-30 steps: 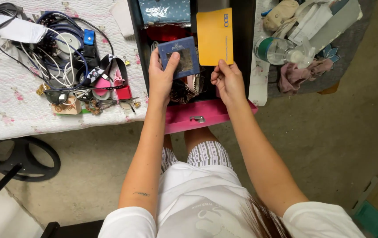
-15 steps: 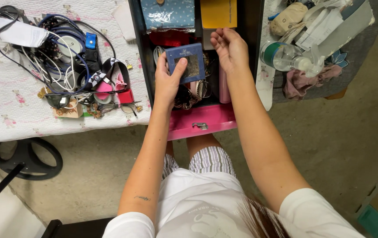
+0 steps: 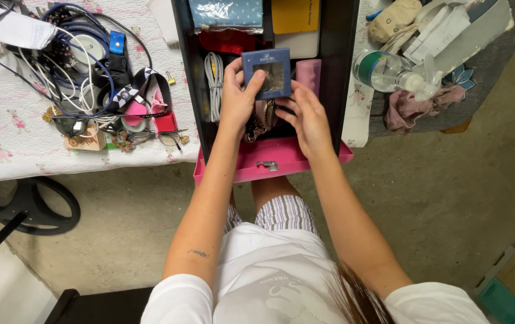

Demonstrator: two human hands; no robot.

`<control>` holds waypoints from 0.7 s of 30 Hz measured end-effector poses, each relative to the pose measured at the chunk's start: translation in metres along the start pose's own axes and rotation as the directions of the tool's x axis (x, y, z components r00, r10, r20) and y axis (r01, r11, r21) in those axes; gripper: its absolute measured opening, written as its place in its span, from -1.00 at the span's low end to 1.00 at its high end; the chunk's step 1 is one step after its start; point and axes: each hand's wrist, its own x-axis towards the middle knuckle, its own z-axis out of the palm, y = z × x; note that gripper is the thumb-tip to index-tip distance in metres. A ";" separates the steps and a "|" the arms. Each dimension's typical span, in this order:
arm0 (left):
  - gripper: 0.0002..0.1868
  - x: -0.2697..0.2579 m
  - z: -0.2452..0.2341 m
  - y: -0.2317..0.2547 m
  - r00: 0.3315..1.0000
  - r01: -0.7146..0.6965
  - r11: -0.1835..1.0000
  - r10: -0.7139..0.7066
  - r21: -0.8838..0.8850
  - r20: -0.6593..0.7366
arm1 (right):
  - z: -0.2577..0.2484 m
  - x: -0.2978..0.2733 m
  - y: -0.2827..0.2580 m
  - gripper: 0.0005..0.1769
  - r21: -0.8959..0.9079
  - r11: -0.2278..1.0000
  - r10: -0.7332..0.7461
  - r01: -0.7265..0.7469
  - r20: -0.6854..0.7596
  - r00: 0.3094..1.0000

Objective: Cleaning a black storage bin and then filling it with various personal items including wallets, cases, and electronics.

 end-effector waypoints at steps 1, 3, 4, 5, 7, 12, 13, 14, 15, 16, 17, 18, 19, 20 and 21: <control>-0.39 0.002 0.006 0.000 1.000 0.000 1.000 0.000 0.005 0.004 | 0.001 -0.005 0.000 -0.51 -0.029 1.000 0.002 -0.002 0.000 1.000; -0.38 0.011 0.020 -0.006 1.000 -0.002 1.000 0.002 0.011 0.007 | 0.002 -0.011 -0.002 -0.49 -0.057 0.998 0.005 -0.005 0.002 1.000; -0.36 0.019 0.028 -0.012 1.000 -0.006 0.999 0.006 -0.038 0.020 | 0.002 -0.011 -0.003 -0.48 -0.047 0.999 -0.006 0.005 -0.030 1.000; -0.34 0.026 0.035 -0.018 0.999 -0.008 0.996 0.011 -0.086 0.032 | 0.001 -0.011 -0.005 -0.48 -0.038 0.999 -0.016 0.013 -0.062 0.998; -0.35 0.048 0.048 -0.032 0.999 -0.013 0.992 0.019 -0.128 0.043 | 0.000 0.000 -0.013 -0.47 0.012 0.999 -0.042 0.043 -0.038 0.998; -0.33 0.091 0.072 -0.051 0.995 -0.080 0.966 0.093 -0.247 0.043 | -0.012 0.061 -0.017 -0.46 0.147 0.979 -0.154 0.143 0.066 0.986; -0.27 0.092 0.076 -0.042 0.995 -0.098 0.982 0.098 -0.160 -0.006 | -0.014 0.072 -0.016 -0.45 0.199 0.973 -0.138 0.119 0.085 0.987; -0.21 0.094 0.081 -0.032 0.993 -0.110 0.991 0.107 -0.071 -0.055 | -0.016 0.083 -0.015 -0.44 0.249 0.964 -0.123 0.094 0.104 0.987; -0.21 0.101 0.082 -0.037 0.992 -0.112 0.991 0.108 -0.070 -0.058 | -0.013 0.089 -0.018 -0.44 0.249 0.964 -0.121 0.092 0.106 0.987; -0.23 0.109 0.082 -0.043 0.991 -0.073 0.996 0.068 -0.046 -0.112 | -0.011 0.094 -0.020 -0.41 0.252 0.964 -0.107 0.080 0.096 0.990; -0.25 0.115 0.083 -0.049 0.986 -0.031 0.999 0.027 -0.024 -0.167 | -0.009 0.098 -0.023 -0.37 0.254 0.965 -0.092 0.067 0.085 0.992; -0.25 0.117 0.082 -0.056 0.985 -0.030 0.999 0.026 -0.024 -0.170 | -0.010 0.104 -0.020 -0.37 0.253 0.965 -0.089 0.064 0.086 0.992; -0.29 0.121 0.082 -0.062 0.976 -0.049 0.999 0.050 0.010 -0.212 | -0.011 0.111 -0.019 -0.36 0.236 0.970 -0.083 0.063 0.075 0.994; -0.32 0.124 0.081 -0.068 0.964 -0.066 0.997 0.075 0.044 -0.253 | -0.012 0.118 -0.018 -0.34 0.219 0.974 -0.077 0.061 0.064 0.995; -0.32 0.118 0.086 -0.061 0.965 -0.069 0.997 0.077 0.042 -0.252 | -0.013 0.124 -0.019 -0.34 0.217 0.974 -0.080 0.064 0.066 0.995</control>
